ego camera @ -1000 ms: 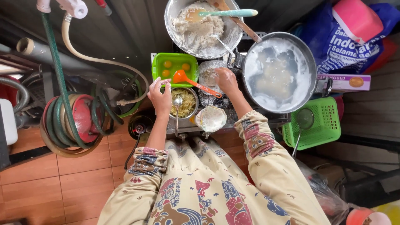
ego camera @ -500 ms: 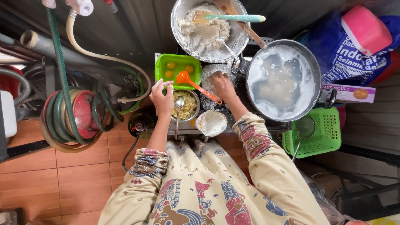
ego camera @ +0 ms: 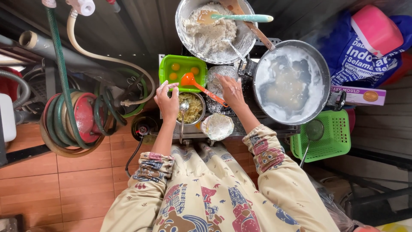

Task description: A person is manually preparing filled pastries by portioning dough, adding an egg yolk filling with a spoon, and rolling them into balls.

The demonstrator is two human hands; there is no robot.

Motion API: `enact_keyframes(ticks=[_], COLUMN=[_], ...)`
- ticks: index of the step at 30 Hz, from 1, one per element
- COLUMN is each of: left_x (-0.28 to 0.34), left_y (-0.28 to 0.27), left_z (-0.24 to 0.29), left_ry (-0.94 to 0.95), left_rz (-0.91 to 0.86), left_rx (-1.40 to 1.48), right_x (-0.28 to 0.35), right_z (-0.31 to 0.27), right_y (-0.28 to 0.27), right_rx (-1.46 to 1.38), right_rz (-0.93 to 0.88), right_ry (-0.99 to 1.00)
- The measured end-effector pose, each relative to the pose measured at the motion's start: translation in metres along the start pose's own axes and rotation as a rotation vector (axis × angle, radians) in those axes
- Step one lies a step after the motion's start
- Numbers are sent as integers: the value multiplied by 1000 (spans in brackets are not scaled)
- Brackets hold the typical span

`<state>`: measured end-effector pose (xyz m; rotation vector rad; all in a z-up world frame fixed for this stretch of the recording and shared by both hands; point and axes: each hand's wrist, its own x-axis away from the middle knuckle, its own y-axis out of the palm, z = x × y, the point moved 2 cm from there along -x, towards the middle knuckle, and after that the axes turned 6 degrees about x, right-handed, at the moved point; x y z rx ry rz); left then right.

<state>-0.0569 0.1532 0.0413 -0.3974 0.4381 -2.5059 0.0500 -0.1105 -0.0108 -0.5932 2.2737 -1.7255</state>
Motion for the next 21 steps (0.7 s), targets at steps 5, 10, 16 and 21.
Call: enact_keyframes(ticks=[5, 10, 16, 21], left_x=[0, 0, -2, -1], left_y=[0, -1, 0, -1], left_z=[0, -4, -7, -3], left_ry=[19, 42, 40, 27], left_rz=[1, -5, -9, -12], left_rx=[9, -15, -13, -10], right_x=[-2, -27, -20, -6], right_z=[-49, 22, 27, 7], right_y=[-53, 58, 41, 12], right_rx=[-31, 135, 73, -119], right_rz=[-40, -129, 54, -142], right_ry=[81, -28, -9, 92])
